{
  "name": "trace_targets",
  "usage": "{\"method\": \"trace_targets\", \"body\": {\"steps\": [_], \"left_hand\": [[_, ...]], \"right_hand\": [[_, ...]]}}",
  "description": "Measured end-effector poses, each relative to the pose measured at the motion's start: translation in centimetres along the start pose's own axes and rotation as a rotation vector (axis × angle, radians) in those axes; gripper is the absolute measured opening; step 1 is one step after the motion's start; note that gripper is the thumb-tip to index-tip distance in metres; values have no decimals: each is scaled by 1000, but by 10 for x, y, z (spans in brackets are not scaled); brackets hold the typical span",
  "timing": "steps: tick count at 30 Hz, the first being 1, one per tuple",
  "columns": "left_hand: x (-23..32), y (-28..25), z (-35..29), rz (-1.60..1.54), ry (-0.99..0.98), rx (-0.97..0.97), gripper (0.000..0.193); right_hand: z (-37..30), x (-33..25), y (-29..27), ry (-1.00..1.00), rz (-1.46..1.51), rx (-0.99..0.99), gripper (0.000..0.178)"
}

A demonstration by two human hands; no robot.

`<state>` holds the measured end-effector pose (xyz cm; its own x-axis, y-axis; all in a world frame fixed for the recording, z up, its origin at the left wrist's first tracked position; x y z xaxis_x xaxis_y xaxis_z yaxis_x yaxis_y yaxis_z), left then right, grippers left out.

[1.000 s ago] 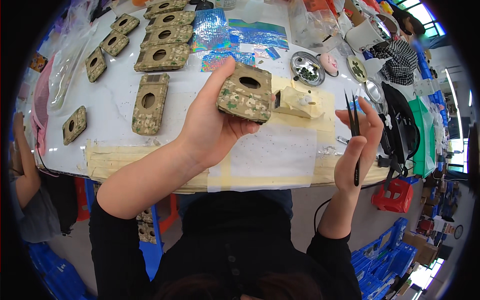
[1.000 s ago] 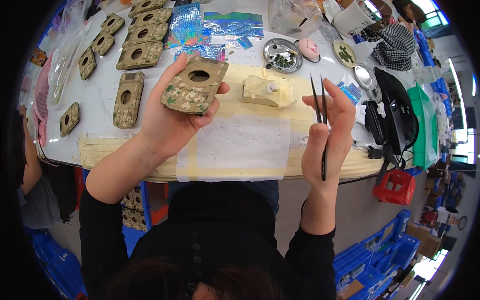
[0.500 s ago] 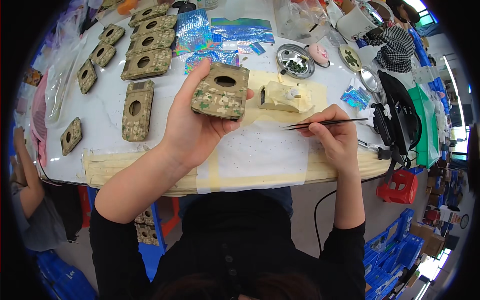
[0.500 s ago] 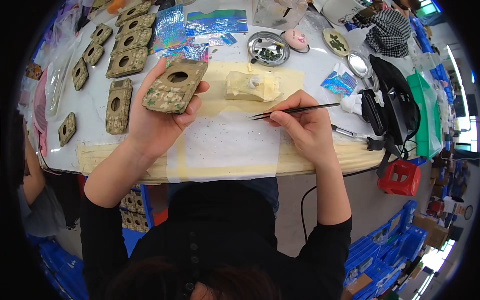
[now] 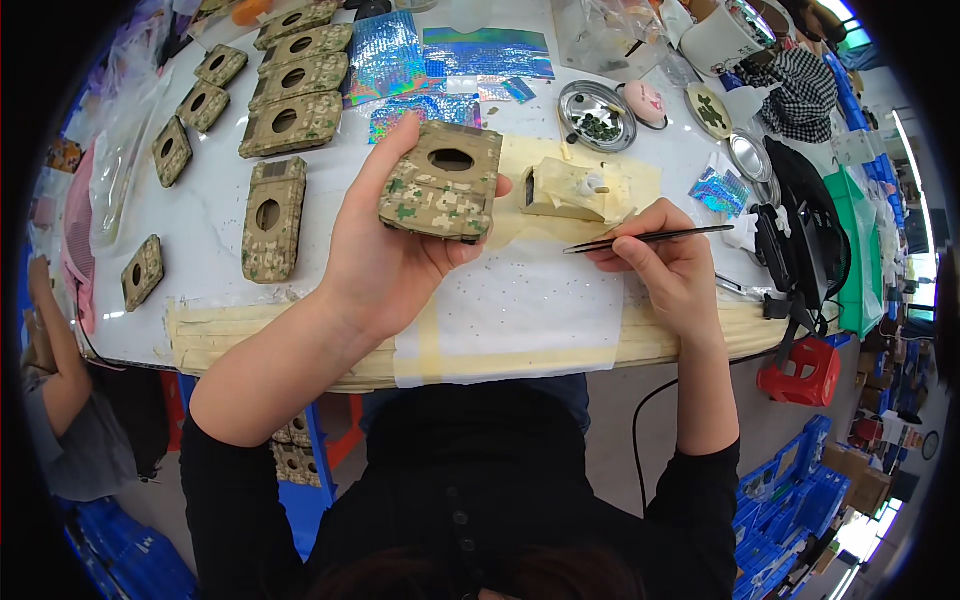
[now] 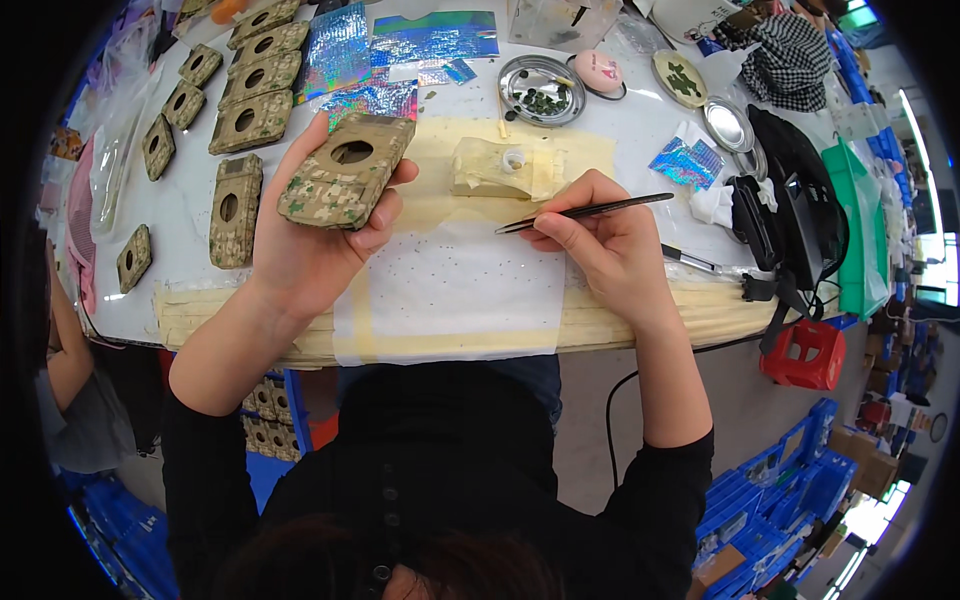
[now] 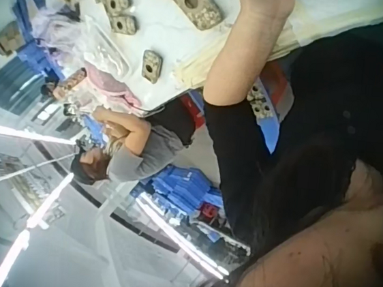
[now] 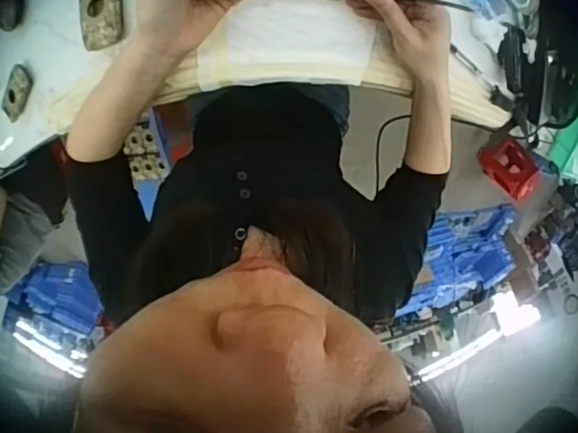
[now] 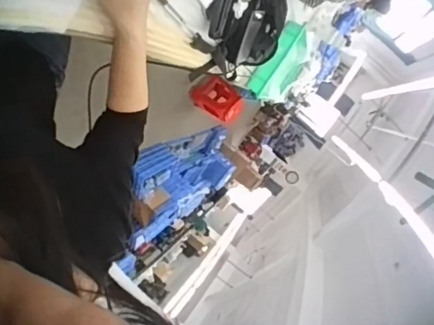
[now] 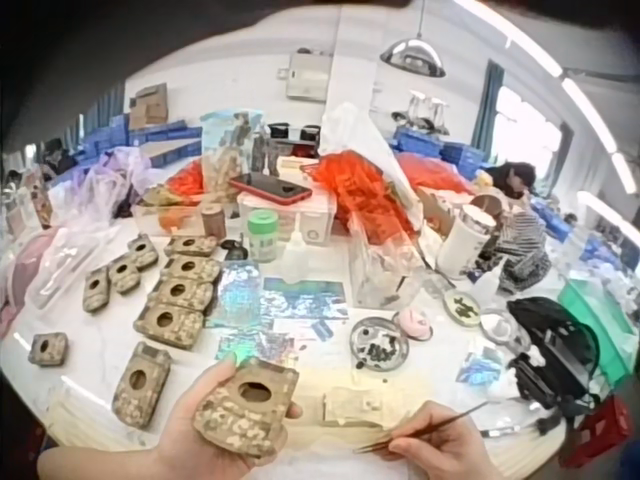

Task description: Detailing and assembling small model tank parts using tweezers and a pen.

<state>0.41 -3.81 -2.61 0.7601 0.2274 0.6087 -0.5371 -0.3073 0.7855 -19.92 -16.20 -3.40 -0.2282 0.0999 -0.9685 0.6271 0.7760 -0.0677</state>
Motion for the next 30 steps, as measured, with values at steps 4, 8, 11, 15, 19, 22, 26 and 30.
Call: {"method": "trace_targets", "body": {"steps": [4,8,11,15,19,22,26,30], "left_hand": [[1,0,0,-1,0,-14,44],[0,-1,1,0,9,-14,44],[0,-1,1,3,6,-8,44],[0,0,0,4,5,1,44],[1,0,0,14,7,-15,44],[0,0,0,1,10,-19,44],[1,0,0,-6,6,-13,44],[0,0,-1,-10,10,-10,44]], "right_hand": [[1,0,-1,-14,-30,-3,5],[1,1,-2,-12,-30,-2,5],[1,1,-2,-12,-27,3,6],[1,1,-1,-6,-17,10,6],[1,1,-1,-6,-17,11,6],[1,1,-1,-8,-19,13,6],[1,1,-1,-4,-17,12,6],[1,1,-2,-15,-27,9,6]]}}
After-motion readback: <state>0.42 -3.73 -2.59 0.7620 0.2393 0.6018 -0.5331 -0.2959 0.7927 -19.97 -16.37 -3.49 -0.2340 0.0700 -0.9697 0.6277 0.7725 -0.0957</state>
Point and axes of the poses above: each hand's wrist, its own z-axis towards the middle knuckle, its own y-axis out of the palm, x = y × z, the point moved 3 cm from there along z, towards the middle knuckle, and after that the axes turned 14 degrees about y, right-handed, at the moved point
